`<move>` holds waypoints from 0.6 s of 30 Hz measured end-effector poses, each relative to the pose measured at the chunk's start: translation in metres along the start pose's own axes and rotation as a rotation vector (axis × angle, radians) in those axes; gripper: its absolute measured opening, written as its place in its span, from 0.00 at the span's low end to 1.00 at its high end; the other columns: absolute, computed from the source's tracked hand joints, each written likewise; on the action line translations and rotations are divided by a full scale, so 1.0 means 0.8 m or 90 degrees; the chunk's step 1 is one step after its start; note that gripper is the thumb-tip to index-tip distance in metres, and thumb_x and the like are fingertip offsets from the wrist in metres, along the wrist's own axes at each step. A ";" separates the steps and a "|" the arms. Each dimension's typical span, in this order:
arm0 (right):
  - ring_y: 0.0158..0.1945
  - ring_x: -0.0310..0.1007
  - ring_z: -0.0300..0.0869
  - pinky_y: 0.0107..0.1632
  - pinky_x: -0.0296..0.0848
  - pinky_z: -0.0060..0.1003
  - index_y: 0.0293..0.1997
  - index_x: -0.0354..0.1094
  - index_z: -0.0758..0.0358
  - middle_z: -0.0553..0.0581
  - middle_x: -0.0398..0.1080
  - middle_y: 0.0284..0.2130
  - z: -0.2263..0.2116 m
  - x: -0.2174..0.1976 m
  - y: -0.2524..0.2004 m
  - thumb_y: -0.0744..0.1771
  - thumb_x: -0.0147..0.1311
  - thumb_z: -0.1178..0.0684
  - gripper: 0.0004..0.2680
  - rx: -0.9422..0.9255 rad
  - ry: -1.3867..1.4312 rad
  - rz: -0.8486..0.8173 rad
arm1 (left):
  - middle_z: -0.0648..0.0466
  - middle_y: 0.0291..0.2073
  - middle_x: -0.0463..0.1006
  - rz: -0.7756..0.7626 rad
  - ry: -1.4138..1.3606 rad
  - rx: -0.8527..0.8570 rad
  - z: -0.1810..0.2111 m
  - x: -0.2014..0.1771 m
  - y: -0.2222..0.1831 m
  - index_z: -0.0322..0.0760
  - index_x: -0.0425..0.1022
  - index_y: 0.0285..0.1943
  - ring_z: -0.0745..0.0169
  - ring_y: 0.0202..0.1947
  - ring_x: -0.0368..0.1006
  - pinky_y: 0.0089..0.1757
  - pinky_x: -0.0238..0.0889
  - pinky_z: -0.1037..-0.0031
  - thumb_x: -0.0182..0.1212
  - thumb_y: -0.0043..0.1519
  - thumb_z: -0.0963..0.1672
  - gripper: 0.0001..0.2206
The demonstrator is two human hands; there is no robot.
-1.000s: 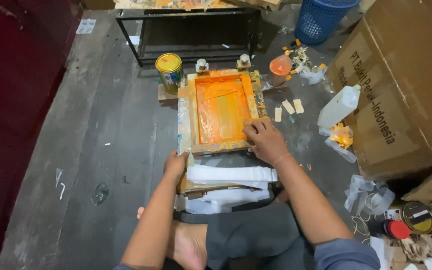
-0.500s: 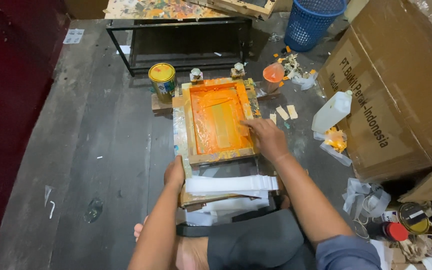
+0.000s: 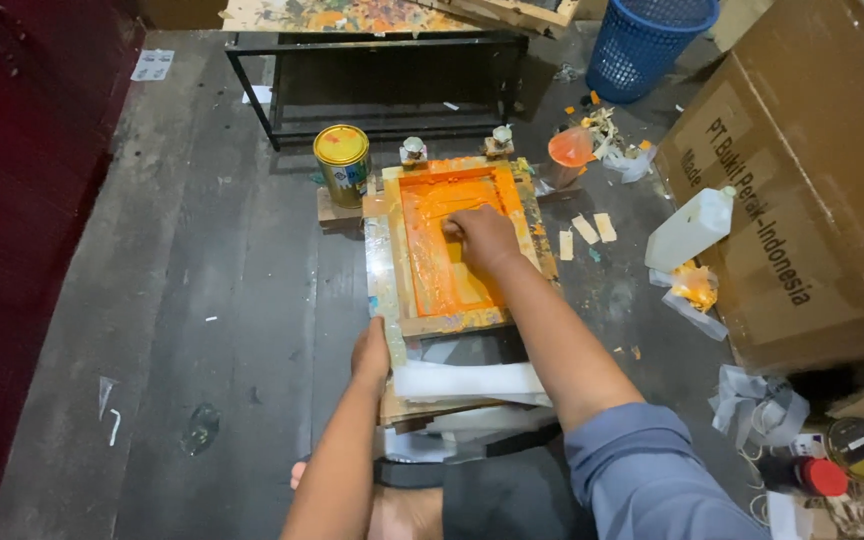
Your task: Applying pre-cut adhesive tape strips to the edges of a screen printing frame to mask it.
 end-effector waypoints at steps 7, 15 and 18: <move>0.56 0.70 0.45 0.60 0.72 0.45 0.51 0.72 0.39 0.43 0.76 0.43 0.002 0.005 -0.001 0.70 0.50 0.46 0.07 0.028 -0.004 -0.056 | 0.41 0.62 0.73 0.002 0.054 0.011 0.007 -0.001 -0.011 0.35 0.69 0.69 0.40 0.65 0.67 0.61 0.60 0.51 0.39 0.66 0.59 0.33; 0.58 0.69 0.44 0.62 0.71 0.45 0.55 0.70 0.39 0.43 0.75 0.48 0.000 0.003 -0.008 0.69 0.50 0.45 0.09 0.017 -0.083 -0.083 | 0.41 0.59 0.74 0.066 0.129 0.053 0.046 -0.019 -0.078 0.38 0.65 0.69 0.40 0.65 0.68 0.60 0.61 0.52 0.40 0.68 0.57 0.28; 0.58 0.69 0.43 0.61 0.72 0.43 0.56 0.70 0.39 0.42 0.74 0.50 -0.006 -0.016 -0.030 0.69 0.50 0.46 0.10 -0.009 -0.087 -0.128 | 0.44 0.56 0.73 0.097 0.114 0.095 0.033 -0.016 -0.061 0.41 0.66 0.66 0.40 0.60 0.71 0.56 0.64 0.53 0.44 0.68 0.55 0.23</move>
Point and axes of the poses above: each hand's wrist, its own y-axis towards the middle knuckle, its own x-axis out of the palm, z = x × y, the point moved 1 cm from there along y, towards the middle knuckle
